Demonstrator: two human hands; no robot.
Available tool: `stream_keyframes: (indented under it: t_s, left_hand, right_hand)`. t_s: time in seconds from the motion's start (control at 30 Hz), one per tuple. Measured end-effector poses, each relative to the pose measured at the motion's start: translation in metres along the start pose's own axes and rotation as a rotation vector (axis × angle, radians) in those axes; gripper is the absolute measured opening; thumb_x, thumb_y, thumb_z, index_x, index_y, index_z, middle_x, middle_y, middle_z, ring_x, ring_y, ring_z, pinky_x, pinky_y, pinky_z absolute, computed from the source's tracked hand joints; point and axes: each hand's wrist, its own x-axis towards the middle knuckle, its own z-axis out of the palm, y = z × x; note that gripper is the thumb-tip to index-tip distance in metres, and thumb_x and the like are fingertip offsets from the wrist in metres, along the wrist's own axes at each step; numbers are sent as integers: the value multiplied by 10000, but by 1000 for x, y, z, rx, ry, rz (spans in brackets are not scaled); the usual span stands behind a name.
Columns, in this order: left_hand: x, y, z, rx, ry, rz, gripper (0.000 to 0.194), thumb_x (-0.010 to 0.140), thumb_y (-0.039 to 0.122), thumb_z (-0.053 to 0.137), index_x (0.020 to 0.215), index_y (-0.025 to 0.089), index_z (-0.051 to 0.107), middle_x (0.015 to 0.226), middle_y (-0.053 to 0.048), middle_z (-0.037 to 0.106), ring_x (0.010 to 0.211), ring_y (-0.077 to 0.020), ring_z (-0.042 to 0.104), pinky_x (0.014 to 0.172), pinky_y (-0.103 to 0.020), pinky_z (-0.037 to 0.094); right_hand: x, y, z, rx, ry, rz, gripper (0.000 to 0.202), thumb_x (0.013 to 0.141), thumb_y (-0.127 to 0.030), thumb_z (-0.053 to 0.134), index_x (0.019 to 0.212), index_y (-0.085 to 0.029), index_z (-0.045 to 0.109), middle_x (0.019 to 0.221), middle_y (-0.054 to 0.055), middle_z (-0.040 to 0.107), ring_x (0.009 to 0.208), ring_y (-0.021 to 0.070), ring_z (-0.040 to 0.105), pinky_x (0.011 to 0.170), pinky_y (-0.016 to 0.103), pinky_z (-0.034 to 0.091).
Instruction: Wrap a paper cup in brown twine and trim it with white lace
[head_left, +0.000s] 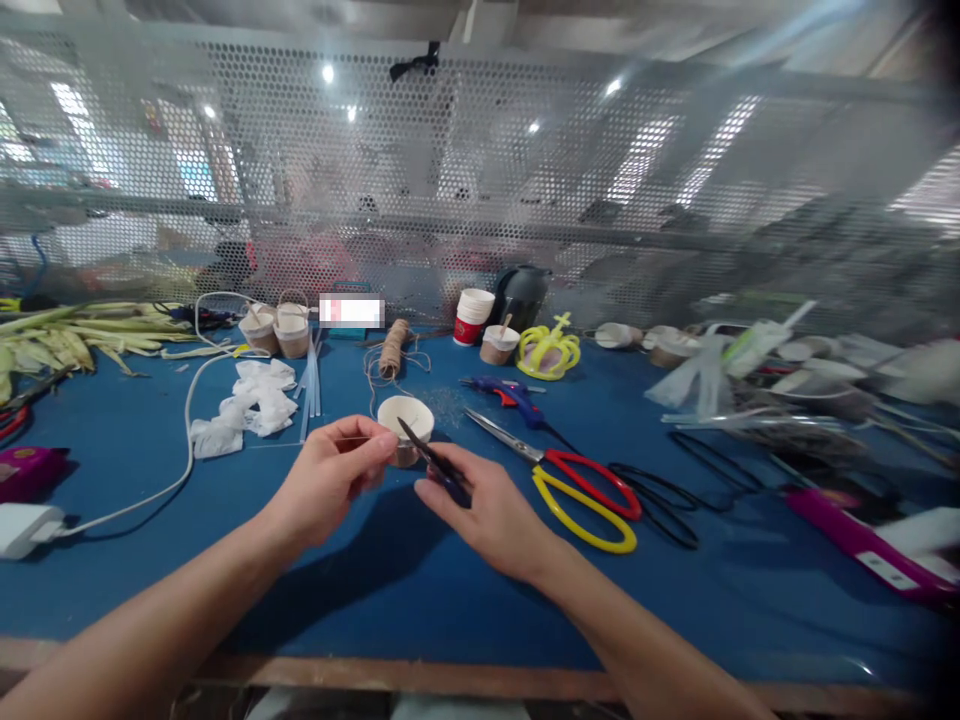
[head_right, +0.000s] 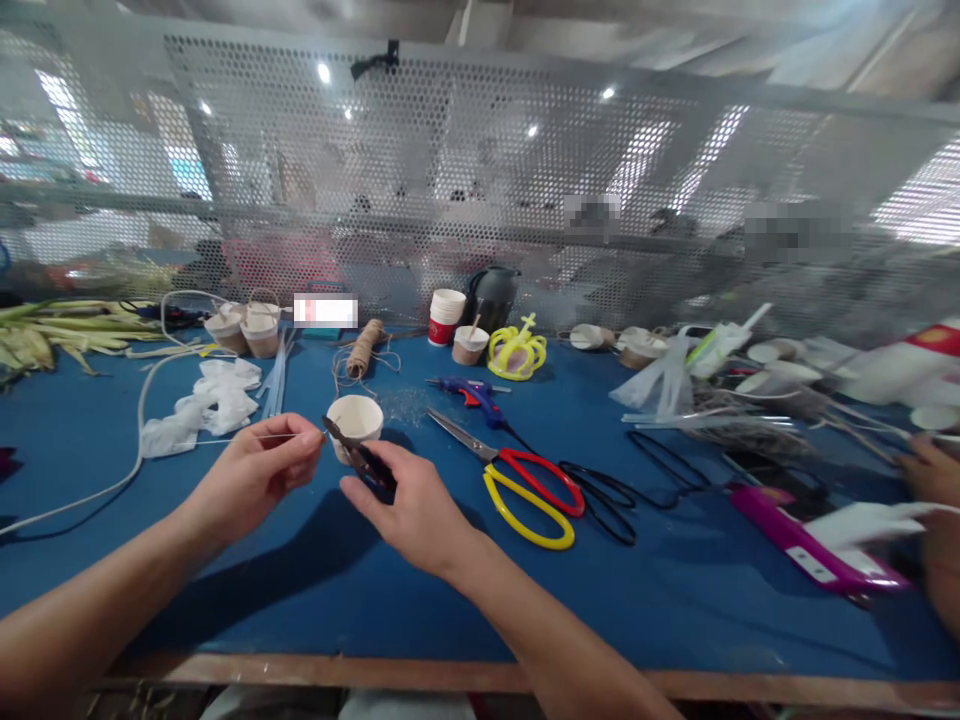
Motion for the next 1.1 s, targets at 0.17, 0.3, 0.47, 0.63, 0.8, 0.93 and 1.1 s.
stream_keyframes:
  t_s: [0.17, 0.3, 0.47, 0.63, 0.8, 0.93, 1.1]
  left_hand:
    - [-4, 0, -1, 465, 148, 332, 83, 678, 182, 654, 625, 146, 601, 542, 38, 569, 495, -63, 472, 490, -177, 360]
    - [-5, -1, 0, 592, 183, 422, 72, 696, 194, 628, 642, 151, 609, 582, 26, 586, 535, -78, 494, 526, -194, 380]
    - [1, 0, -3, 216, 78, 110, 210, 662, 284, 689, 603, 137, 551, 438, 66, 448, 418, -42, 354, 420, -169, 264]
    - [3, 4, -6, -147, -75, -137, 282, 598, 253, 757, 561, 123, 510, 447, 71, 395, 401, -16, 297, 387, -144, 214]
    - [3, 9, -10, -270, -214, -293, 271, 617, 190, 736, 525, 112, 494, 472, 47, 419, 383, -6, 305, 368, -127, 200]
    - [3, 11, -12, -302, -255, -345, 257, 633, 171, 712, 521, 105, 491, 489, 33, 443, 380, 0, 307, 367, -120, 215]
    - [0, 13, -12, -319, -290, -381, 237, 637, 162, 700, 537, 111, 491, 482, 31, 446, 387, -7, 309, 372, -121, 226]
  right_hand:
    - [-1, -8, 2, 115, -82, 97, 277, 853, -329, 497, 1035, -141, 588, 957, 74, 675, 847, 189, 621, 745, 291, 480]
    - [-1, -7, 2, 50, -60, 131, 312, 839, -337, 516, 1064, -131, 580, 902, 72, 676, 785, 185, 618, 702, 291, 477]
    - [0, -3, -1, -19, 29, 119, 300, 834, -347, 513, 1029, -129, 582, 872, 84, 666, 752, 185, 607, 687, 306, 477]
    - [1, 0, -8, -85, 36, 42, 317, 804, -347, 553, 1038, -133, 568, 924, 96, 658, 795, 196, 607, 726, 328, 481]
    - [0, -2, -12, -140, 29, -48, 310, 796, -347, 563, 1021, -134, 562, 862, 85, 647, 737, 182, 595, 673, 312, 490]
    - [-1, -2, -13, -157, 39, -93, 301, 794, -335, 573, 1034, -154, 553, 826, 62, 633, 690, 163, 583, 629, 290, 492]
    - [-2, -3, -14, -178, 30, -135, 314, 785, -319, 591, 1042, -144, 548, 787, 56, 610, 643, 150, 558, 584, 274, 488]
